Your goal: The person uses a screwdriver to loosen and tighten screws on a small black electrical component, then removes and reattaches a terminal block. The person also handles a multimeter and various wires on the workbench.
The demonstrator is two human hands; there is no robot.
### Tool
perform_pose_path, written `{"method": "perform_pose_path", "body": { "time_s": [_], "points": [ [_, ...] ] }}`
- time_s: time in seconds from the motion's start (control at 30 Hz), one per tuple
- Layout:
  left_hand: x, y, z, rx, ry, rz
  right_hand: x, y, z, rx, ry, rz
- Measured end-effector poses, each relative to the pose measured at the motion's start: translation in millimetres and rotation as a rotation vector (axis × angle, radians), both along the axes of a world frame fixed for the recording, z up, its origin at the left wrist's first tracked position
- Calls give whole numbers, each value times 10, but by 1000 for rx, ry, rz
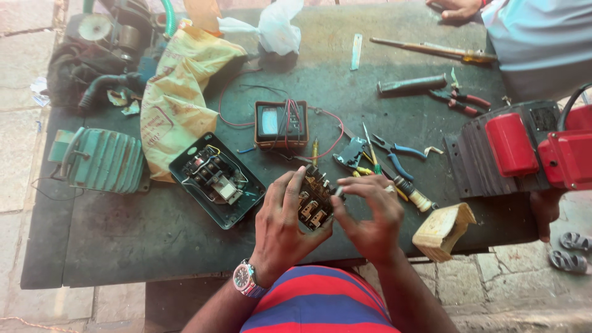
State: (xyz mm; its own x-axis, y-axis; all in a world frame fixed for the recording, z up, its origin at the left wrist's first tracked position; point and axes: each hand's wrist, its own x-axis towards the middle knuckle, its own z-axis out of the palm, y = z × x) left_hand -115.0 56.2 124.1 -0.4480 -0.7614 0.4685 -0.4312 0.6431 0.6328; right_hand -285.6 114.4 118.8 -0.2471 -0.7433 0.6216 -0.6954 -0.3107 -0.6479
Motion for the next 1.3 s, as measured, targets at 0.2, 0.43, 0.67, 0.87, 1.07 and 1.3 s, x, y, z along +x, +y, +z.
{"method": "perform_pose_path", "body": {
  "time_s": [0.2, 0.43, 0.67, 0.87, 1.07, 1.3],
  "points": [
    [78, 5, 46, 277, 172, -42, -273, 43, -309, 168, -57, -90],
    [111, 52, 81, 491, 265, -104, -135, -101, -1166, 489, 291, 31],
    [110, 115, 106, 349, 192, -77, -140, -152, -1377, 483, 261, -16],
    [118, 142, 113, 447, 257, -116, -184, -138, -1268, 436, 82, 62],
    [76, 144, 83, 371, 225, -105, -264, 36, -876, 354, -1291, 632],
    [29, 169, 49, 429, 285, -218, -137, 80, -643, 395, -1316, 752]
  ]
}}
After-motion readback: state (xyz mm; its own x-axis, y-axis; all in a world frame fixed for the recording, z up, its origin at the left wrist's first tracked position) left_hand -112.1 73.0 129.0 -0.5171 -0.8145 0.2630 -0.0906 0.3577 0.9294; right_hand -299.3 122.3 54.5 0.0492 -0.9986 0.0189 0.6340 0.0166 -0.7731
